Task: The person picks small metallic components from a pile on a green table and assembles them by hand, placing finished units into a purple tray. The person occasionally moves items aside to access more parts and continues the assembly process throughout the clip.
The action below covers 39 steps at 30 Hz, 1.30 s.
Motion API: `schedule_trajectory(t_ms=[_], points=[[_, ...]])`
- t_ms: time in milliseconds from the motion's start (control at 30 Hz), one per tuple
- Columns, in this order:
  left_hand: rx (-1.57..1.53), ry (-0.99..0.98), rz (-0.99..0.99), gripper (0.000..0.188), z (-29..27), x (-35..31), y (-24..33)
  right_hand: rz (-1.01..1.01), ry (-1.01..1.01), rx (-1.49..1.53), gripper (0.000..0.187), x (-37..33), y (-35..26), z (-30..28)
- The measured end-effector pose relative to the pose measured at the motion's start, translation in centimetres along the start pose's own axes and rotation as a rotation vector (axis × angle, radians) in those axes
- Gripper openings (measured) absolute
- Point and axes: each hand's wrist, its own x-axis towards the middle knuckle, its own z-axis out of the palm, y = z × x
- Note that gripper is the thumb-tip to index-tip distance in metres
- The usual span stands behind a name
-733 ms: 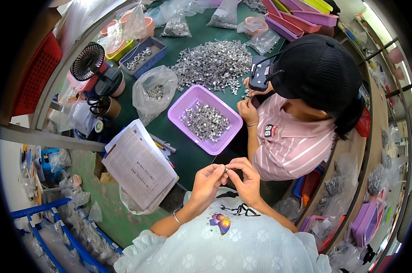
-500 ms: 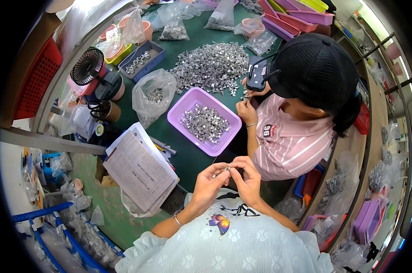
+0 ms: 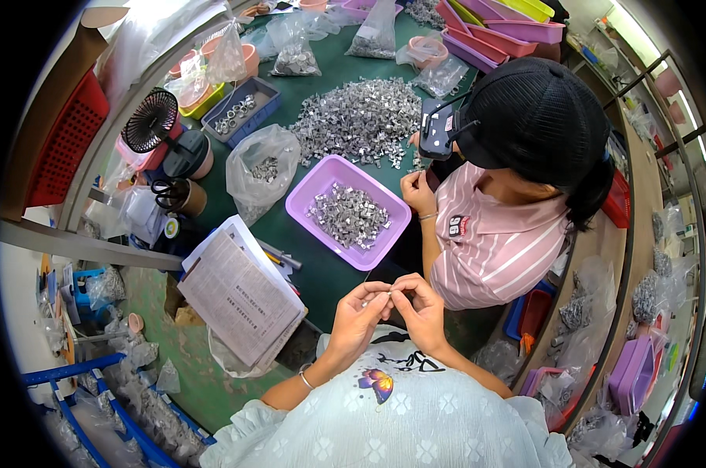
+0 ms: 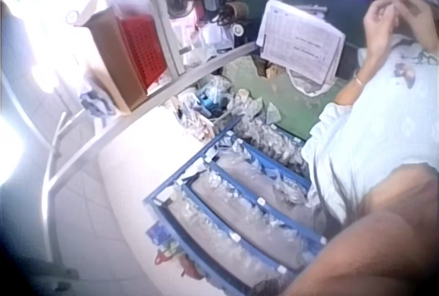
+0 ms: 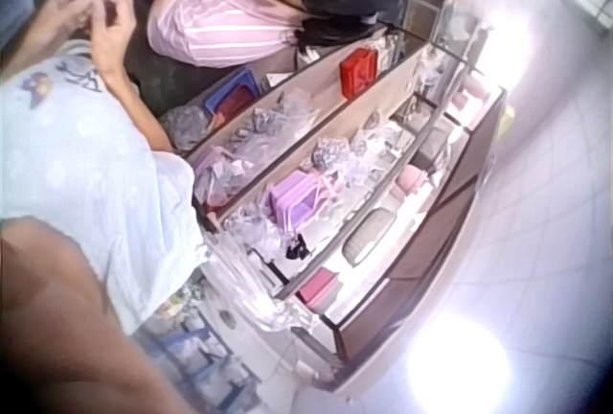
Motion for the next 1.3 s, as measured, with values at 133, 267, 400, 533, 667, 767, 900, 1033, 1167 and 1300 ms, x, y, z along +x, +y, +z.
schedule_trajectory(t_ms=[133, 267, 400, 533, 667, 767, 900, 1033, 1167, 1300], points=[[-0.017, 0.01, 0.003, 0.018, -0.1, -0.1, -0.1, 0.005, -0.019, -0.007, 0.004, -0.1, 0.2, 0.0], [-0.017, 0.026, 0.003, 0.018, -0.2, -0.2, -0.1, 0.028, -0.023, 0.012, 0.004, -0.1, 0.0, 0.2], [-0.019, 0.011, 0.006, 0.019, -0.2, -0.2, -0.1, 0.027, -0.028, -0.016, 0.004, -0.3, 0.2, 0.1], [-0.032, 0.027, -0.004, 0.018, -0.4, -0.2, -0.1, 0.03, -0.047, -0.054, 0.005, -0.3, 0.1, 0.3], [-0.04, 0.045, -0.017, 0.019, -1.2, -0.3, -0.3, 0.059, -0.081, -0.086, 0.005, -0.4, 0.1, 0.5], [-0.108, 0.068, -0.048, 0.016, -1.9, -0.2, -0.3, 0.138, -0.098, -0.009, 0.005, -0.6, 0.0, 0.8], [-0.482, 0.064, 0.018, 0.009, -6.0, 1.1, -2.0, 0.126, -0.181, -0.17, 0.008, -0.6, 0.2, 0.6], [-0.485, 0.379, 0.093, 0.01, -12.2, 4.4, -4.4, 0.147, -0.193, -0.196, 0.008, -0.8, 0.8, 0.4], [-0.479, 0.55, 0.099, 0.015, -15.4, 7.7, -5.1, 0.094, -0.21, -0.313, 0.011, -0.8, 0.8, 0.8], [-0.49, 0.448, 0.014, 0.026, -16.1, 9.0, -5.0, -0.253, -0.197, -0.67, 0.017, 3.0, 0.9, 1.2]])
